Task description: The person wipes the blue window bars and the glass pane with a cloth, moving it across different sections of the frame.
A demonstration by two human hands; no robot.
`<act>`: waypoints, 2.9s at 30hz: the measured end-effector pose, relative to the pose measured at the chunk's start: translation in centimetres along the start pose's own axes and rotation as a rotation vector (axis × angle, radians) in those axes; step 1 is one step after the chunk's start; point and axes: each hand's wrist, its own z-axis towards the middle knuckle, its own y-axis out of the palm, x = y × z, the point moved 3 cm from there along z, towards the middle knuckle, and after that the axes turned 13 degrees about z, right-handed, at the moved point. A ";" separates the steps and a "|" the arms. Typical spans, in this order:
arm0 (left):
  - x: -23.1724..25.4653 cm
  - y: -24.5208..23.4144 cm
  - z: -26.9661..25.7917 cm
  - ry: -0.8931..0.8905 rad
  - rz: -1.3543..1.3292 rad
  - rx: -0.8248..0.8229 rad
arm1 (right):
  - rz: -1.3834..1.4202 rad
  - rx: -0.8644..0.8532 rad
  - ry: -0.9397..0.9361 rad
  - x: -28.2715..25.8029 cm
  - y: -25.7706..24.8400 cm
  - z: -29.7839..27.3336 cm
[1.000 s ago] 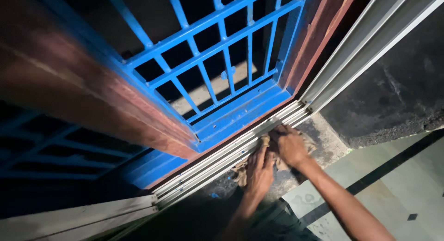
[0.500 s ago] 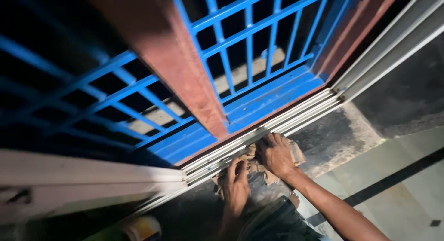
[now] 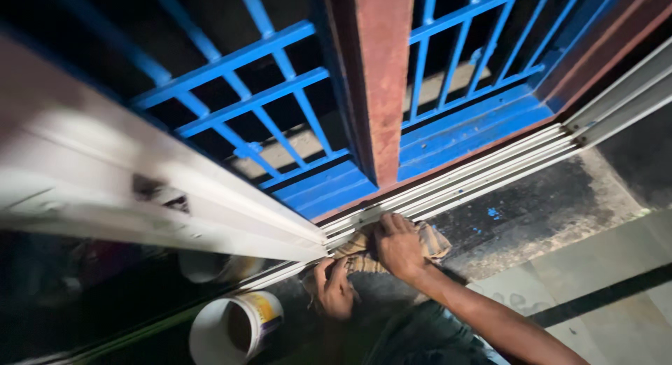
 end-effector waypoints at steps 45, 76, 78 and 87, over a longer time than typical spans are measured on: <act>11.2 7.4 1.1 0.104 0.161 0.012 | 0.201 0.001 -0.126 8.8 -4.6 -1.1; 35.1 23.4 2.7 0.346 -0.173 -0.491 | 0.328 0.315 0.362 32.8 -22.6 -8.5; 35.9 22.3 3.1 0.241 -0.331 -0.582 | 0.342 0.445 0.411 32.4 -25.9 -10.0; 41.3 19.7 6.8 0.323 -0.410 -0.274 | 0.061 0.356 0.465 29.4 -29.5 -12.1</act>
